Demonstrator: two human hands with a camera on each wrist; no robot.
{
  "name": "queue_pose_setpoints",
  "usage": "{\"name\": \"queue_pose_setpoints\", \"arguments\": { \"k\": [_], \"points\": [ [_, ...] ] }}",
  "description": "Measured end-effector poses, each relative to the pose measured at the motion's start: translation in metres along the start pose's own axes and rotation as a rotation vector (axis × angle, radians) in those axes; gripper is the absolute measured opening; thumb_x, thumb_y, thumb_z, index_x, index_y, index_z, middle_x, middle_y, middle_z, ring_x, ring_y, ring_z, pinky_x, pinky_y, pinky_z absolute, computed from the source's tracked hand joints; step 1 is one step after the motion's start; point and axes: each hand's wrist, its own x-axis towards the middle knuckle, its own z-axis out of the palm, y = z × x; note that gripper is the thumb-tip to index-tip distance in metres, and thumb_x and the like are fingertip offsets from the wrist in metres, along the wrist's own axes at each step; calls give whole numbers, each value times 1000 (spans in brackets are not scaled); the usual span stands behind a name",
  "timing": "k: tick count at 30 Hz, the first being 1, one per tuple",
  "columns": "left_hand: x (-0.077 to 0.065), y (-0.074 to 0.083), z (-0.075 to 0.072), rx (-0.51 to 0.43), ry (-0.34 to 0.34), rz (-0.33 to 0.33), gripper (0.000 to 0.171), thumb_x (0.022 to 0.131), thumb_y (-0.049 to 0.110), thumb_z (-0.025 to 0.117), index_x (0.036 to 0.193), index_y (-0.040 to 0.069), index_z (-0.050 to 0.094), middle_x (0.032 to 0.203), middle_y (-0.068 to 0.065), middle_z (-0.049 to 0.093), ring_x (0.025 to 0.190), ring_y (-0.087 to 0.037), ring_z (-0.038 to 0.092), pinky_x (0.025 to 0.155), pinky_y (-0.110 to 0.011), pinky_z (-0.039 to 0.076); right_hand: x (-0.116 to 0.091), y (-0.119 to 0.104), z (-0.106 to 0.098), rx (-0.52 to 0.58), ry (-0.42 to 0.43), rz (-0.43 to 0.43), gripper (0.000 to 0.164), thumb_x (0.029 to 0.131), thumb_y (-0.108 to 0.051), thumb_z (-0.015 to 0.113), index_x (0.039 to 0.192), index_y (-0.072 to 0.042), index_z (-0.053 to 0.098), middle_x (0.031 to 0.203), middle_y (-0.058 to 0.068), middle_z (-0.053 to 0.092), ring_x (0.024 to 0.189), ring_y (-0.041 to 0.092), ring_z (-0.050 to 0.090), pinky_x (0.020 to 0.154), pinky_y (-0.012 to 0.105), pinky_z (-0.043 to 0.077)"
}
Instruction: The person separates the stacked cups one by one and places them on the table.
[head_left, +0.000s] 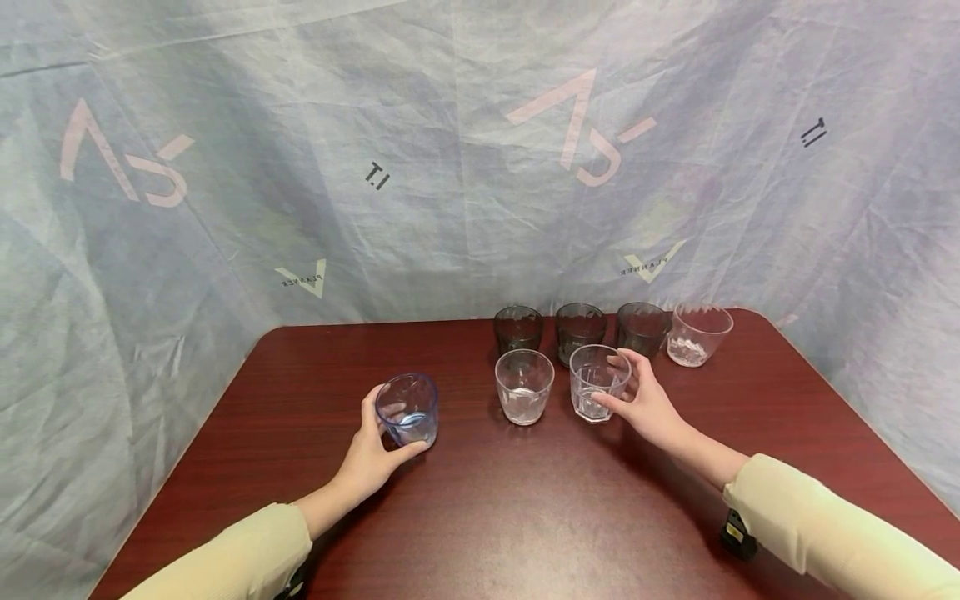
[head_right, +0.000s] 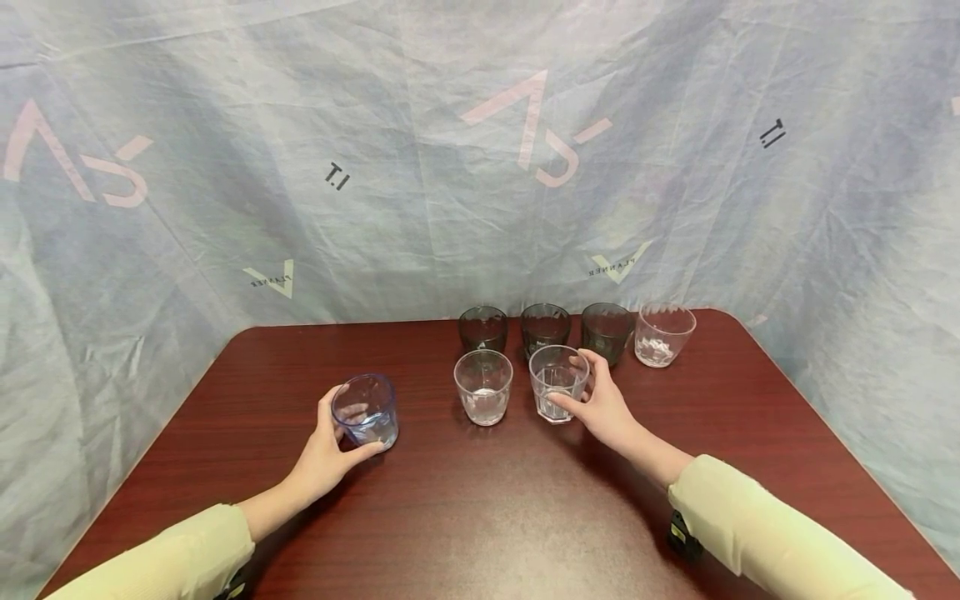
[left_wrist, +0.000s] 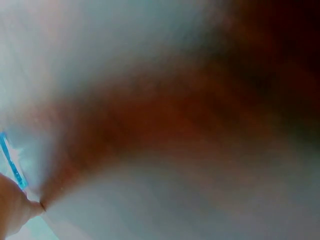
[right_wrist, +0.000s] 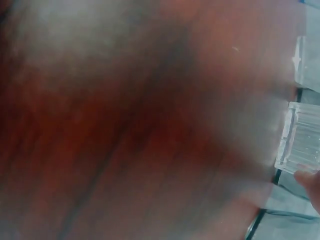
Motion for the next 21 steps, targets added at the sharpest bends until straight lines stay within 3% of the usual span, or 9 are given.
{"name": "queue_pose_setpoints", "arguments": {
  "k": [4, 8, 11, 14, 21],
  "points": [
    [0, 0, 0, 4, 0, -1, 104, 73, 10, 87, 147, 12, 15, 134, -22, 50, 126, -35, 49, 102, -39, 39, 0, 2, 2, 8, 1, 6, 75, 81, 12, 71, 137, 8, 21, 138, 33, 38, 128, 48, 38, 96, 30, 44],
    [0, 0, 0, -3, 4, 6, 103, 73, 8, 86, 147, 11, 15, 133, -22, 51, 125, -35, 50, 100, -22, 37, 0, 2, 2, 17, -4, -2, 75, 81, 13, 70, 137, 8, 20, 139, 32, 38, 129, 49, 37, 98, 45, 42],
    [0, 0, 0, -14, 3, 10, 103, 73, 7, 86, 147, 11, 15, 132, -23, 51, 125, -35, 50, 96, -13, 35, 1, 2, 2, 16, -9, 0, 76, 82, 12, 70, 137, 8, 20, 139, 31, 38, 129, 48, 37, 97, 39, 45],
    [0, 0, 0, -11, -2, 11, 103, 73, 7, 86, 147, 11, 15, 132, -23, 52, 124, -35, 50, 96, -14, 36, 1, 3, 1, 11, -10, 8, 76, 82, 12, 71, 138, 7, 20, 140, 31, 38, 130, 47, 37, 95, 33, 45],
    [2, 0, -2, -12, -26, 8, 103, 73, 9, 86, 146, 11, 14, 132, -22, 52, 123, -35, 51, 96, -15, 36, 3, 4, 0, -32, -14, 20, 75, 82, 8, 72, 137, 8, 21, 140, 31, 40, 131, 46, 38, 98, 47, 42]
  ]
}}
